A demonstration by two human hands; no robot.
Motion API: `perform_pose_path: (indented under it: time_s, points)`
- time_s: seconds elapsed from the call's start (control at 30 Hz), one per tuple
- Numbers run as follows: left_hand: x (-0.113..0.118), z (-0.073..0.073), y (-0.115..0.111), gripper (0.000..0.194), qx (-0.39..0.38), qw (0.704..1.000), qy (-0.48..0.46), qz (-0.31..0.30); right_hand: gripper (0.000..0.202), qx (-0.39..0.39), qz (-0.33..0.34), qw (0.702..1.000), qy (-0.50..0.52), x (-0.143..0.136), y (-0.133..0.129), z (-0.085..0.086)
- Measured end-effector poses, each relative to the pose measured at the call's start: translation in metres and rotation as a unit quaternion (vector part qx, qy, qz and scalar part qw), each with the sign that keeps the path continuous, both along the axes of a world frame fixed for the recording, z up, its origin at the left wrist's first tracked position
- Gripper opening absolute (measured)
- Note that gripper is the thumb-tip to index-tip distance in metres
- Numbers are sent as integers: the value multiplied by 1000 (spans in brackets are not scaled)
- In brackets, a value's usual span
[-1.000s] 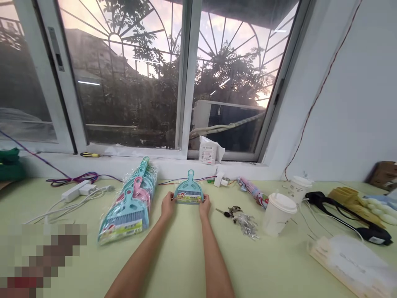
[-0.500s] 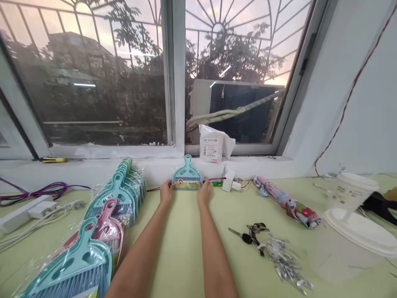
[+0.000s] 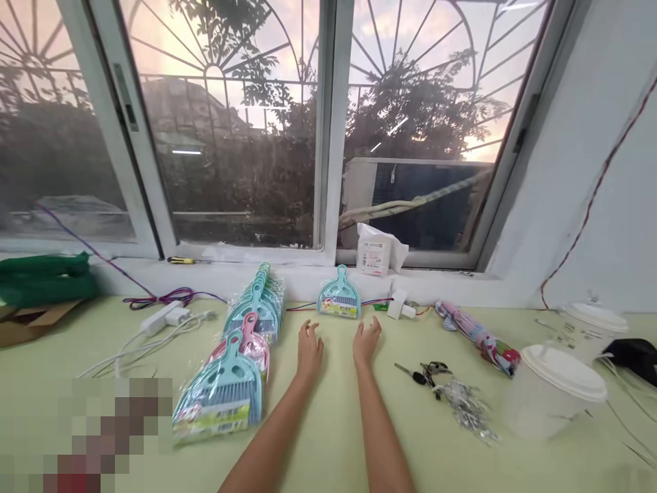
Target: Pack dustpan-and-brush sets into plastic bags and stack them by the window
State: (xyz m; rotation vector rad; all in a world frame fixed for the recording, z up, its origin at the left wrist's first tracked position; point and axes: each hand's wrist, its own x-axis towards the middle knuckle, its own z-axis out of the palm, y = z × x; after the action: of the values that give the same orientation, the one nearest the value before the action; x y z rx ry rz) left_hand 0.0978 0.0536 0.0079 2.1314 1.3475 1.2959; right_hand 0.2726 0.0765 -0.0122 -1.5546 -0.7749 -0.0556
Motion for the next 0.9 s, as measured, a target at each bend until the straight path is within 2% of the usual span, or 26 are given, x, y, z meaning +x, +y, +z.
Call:
perform_pose_path:
  time_s: [0.1,0.17,0.27,0.33,0.37,0.4,0.43,0.5,0.6,0.73,0.9]
  points:
    - [-30,15,-65,42,31,999,26,24,46,-36,52,997,-35,-44,-51,3]
    - [-71,35,-90,40,47,995,37,86,38,-80,112,989,-51,-87,-79,5]
    - [-165,63,-96,44,13,965,24,260,34,-164,252,952,-53,-162,-106,12]
    - [-230,66,-90,49,-37,945,6,326,36,-228,330,914,-61,-207,-115,19]
    - [-258,61,-88,51,-81,938,-12,336,36,-264,344,898,-72,-226,-116,24]
    - [-279,54,-86,50,-132,940,-25,313,36,-290,350,886,-89,-240,-117,28]
    - [-295,45,-87,48,-185,948,-34,257,35,-303,359,876,-103,-251,-117,32]
    - [-309,26,-92,51,-232,952,-89,178,34,-322,368,868,-90,-259,-116,39]
    - [-307,10,-100,43,-202,957,-157,135,24,-304,380,873,-39,-250,-120,43]
    - [-297,9,-99,37,-175,965,-160,109,14,-276,371,887,-17,-231,-130,40]
    - [-289,7,-92,36,-153,983,-75,68,13,-290,358,887,-16,-208,-149,38]
